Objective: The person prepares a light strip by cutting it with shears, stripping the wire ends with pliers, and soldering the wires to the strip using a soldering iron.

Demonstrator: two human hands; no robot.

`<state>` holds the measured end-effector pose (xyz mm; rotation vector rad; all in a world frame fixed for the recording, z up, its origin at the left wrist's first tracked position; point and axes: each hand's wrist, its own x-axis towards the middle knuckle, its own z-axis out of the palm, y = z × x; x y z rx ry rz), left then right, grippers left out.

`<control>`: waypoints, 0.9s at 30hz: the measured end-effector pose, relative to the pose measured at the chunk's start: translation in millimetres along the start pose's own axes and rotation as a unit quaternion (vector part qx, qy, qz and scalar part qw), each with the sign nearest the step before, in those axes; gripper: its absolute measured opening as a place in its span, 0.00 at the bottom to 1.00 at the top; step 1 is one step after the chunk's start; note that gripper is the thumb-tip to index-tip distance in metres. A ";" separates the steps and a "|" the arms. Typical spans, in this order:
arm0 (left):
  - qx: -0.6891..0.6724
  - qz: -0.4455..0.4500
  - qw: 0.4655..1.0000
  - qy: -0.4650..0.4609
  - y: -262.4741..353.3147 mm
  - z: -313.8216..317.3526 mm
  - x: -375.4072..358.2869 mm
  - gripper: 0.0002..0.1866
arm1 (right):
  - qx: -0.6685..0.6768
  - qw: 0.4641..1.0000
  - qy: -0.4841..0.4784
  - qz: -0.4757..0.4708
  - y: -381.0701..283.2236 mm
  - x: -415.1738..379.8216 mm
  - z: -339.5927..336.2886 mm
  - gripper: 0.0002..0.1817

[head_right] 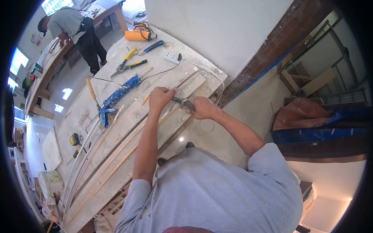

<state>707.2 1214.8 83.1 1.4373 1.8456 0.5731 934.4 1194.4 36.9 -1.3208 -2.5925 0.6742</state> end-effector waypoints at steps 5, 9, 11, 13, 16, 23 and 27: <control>0.054 0.008 0.998 -0.022 -13.2 36.4 42.1 0.18 | -0.019 0.999 0.023 -0.017 3.3 1.2 2.6 0.17; -0.103 0.052 0.992 0.056 -14.2 32.0 48.2 0.16 | -0.004 0.998 -0.052 0.040 5.3 -0.2 -3.6 0.18; -0.156 0.068 0.980 0.103 -12.2 20.0 44.5 0.17 | 0.283 0.932 -0.158 0.164 -1.3 -8.3 -20.3 0.18; -0.256 0.101 0.956 0.102 -23.5 1.7 46.9 0.16 | 0.382 0.904 -0.131 0.140 16.6 -14.2 -1.8 0.19; -0.285 0.098 0.948 0.103 -28.0 -38.1 -1.1 0.14 | 0.526 0.831 -0.073 0.164 25.2 -24.7 4.8 0.18; -0.218 -0.011 0.969 0.114 -116.5 -36.2 -162.8 0.10 | 0.614 0.762 -0.002 0.205 30.1 -61.4 -1.2 0.19; -0.326 -0.101 0.931 0.126 -146.6 -2.9 -245.3 0.08 | 0.524 0.834 -0.056 0.166 5.8 -38.2 -19.4 0.18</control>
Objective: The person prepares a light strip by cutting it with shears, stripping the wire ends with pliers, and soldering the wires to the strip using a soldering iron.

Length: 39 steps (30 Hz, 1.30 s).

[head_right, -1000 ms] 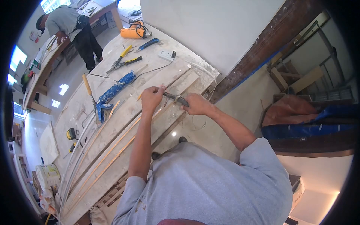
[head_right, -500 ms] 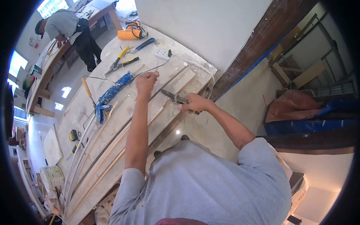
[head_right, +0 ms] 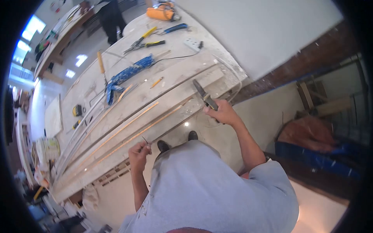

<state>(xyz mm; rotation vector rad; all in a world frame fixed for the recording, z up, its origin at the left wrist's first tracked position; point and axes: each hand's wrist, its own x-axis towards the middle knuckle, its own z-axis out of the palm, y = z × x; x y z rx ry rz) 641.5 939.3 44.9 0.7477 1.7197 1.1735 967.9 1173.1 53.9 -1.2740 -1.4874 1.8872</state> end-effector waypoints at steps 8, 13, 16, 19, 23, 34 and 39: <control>-0.162 -0.030 0.984 0.075 -41.9 -11.1 -60.4 0.08 | -0.551 0.760 -0.133 -0.318 -85.6 94.2 99.4 0.24; -0.310 -0.030 0.948 0.066 -46.3 -44.4 -53.0 0.10 | -0.632 0.648 -0.231 -0.357 -113.5 118.9 228.5 0.26; -0.320 -0.023 0.945 0.063 -42.7 -79.7 -50.1 0.10 | -0.623 0.658 -0.239 -0.349 -108.6 131.5 289.9 0.25; -0.278 0.019 0.959 0.059 -62.3 -118.5 -48.9 0.09 | -0.617 0.637 -0.247 -0.391 -103.8 144.3 326.9 0.25; -0.296 0.025 0.950 0.100 -72.1 -166.1 -55.8 0.10 | -0.601 0.642 -0.245 -0.408 -101.9 151.0 363.1 0.24; -0.301 0.054 0.947 0.100 -47.7 -228.2 -31.4 0.11 | -0.353 0.759 -0.219 -0.501 -84.5 67.1 434.0 0.17; -0.171 0.135 0.969 0.117 -15.9 -232.3 -24.3 0.09 | -0.131 0.911 -0.262 -0.289 -67.8 49.4 462.5 0.12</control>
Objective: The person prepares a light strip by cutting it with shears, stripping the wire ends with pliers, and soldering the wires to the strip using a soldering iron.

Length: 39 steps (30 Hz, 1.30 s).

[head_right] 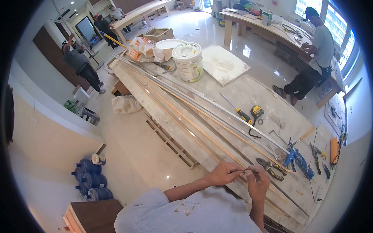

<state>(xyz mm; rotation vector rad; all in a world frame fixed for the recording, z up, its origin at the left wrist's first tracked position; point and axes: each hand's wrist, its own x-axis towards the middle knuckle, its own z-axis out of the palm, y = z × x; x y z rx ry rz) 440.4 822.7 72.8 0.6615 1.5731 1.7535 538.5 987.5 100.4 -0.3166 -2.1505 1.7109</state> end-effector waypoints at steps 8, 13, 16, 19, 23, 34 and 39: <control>0.040 0.010 0.999 -0.002 -7.7 -6.7 7.5 0.11 | -0.078 0.991 0.004 0.107 -1.4 13.6 2.2 0.09; -0.169 -0.153 0.970 -0.082 13.9 -3.6 16.5 0.09 | 0.148 0.972 0.053 0.175 8.2 4.4 4.1 0.07; -0.201 -0.146 0.965 -0.081 15.0 2.7 23.0 0.10 | 0.272 0.946 0.054 0.168 10.1 -2.9 -1.0 0.08; -0.205 -0.173 0.956 -0.115 14.0 9.7 28.8 0.11 | 0.310 0.932 0.077 0.173 16.1 -14.8 -10.3 0.08; -0.182 -0.191 0.955 -0.138 8.6 30.8 35.5 0.11 | 0.360 0.908 0.120 0.180 18.2 -30.6 -26.3 0.10; -0.166 -0.178 0.954 -0.175 -3.2 116.0 41.5 0.11 | 0.308 0.937 0.083 0.140 35.0 -66.5 -106.6 0.11; -0.129 -0.194 0.956 -0.177 -9.0 157.9 45.3 0.12 | 0.276 0.941 0.085 0.176 36.3 -77.3 -148.8 0.06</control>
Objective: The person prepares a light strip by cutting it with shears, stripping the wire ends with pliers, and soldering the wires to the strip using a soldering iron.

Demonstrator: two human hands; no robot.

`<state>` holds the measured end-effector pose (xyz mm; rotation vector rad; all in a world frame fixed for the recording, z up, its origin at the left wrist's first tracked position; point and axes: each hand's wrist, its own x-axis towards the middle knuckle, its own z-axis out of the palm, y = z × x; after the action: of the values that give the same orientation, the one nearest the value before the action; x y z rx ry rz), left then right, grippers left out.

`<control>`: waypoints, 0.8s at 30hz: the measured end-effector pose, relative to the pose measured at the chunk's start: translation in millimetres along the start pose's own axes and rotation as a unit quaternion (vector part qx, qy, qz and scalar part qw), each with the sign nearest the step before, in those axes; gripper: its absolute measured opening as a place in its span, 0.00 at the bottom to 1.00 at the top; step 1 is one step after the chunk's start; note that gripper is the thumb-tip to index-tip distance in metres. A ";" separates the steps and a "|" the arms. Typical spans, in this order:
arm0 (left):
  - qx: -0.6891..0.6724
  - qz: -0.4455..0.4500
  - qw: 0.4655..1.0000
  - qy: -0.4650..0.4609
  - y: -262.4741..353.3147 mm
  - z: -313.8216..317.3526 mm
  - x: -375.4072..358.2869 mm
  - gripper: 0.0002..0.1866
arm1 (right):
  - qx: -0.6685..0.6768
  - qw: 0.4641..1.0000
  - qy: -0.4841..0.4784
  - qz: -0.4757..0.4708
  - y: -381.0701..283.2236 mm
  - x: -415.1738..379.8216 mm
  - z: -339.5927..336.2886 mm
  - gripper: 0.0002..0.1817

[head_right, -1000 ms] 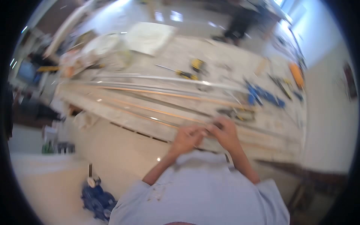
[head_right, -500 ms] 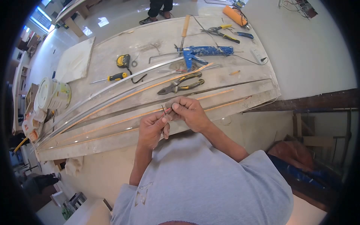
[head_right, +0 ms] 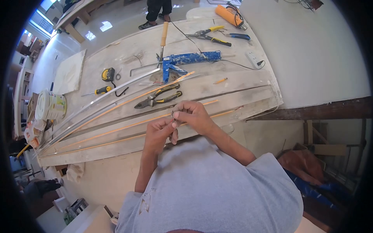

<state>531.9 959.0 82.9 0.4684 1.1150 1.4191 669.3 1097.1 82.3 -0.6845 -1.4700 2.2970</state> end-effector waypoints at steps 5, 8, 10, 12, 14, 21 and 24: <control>0.005 -0.023 1.000 0.000 -9.7 21.8 22.9 0.13 | 0.118 0.981 0.145 -0.047 4.2 3.8 -32.9 0.03; 0.024 -0.031 0.998 0.041 -8.6 26.5 34.3 0.14 | 0.174 0.963 0.191 -0.072 -9.9 0.4 -59.5 0.03; 0.014 -0.007 0.999 0.051 -8.0 27.2 39.8 0.15 | 0.177 0.959 0.205 -0.088 -16.0 -4.8 -74.6 0.03; 0.009 0.006 1.000 0.021 -10.7 29.1 45.5 0.15 | 0.181 0.954 0.218 -0.101 -20.6 -13.0 -83.2 0.04; -0.009 0.020 1.000 0.005 -9.8 36.0 49.5 0.13 | 0.179 0.946 0.238 -0.125 -27.2 -19.4 -86.5 0.06; -0.006 0.036 0.996 -0.078 -15.3 60.2 59.9 0.11 | -0.102 0.905 0.310 -0.272 -40.2 -45.1 -75.5 0.05; -0.033 0.011 0.996 -0.083 -15.3 69.8 62.0 0.13 | -0.148 0.891 0.291 -0.316 -42.4 -50.4 -69.9 0.05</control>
<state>584.3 1037.7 82.0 0.5425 0.9300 1.4050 750.8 1141.4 107.1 -0.7434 -1.4583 1.2493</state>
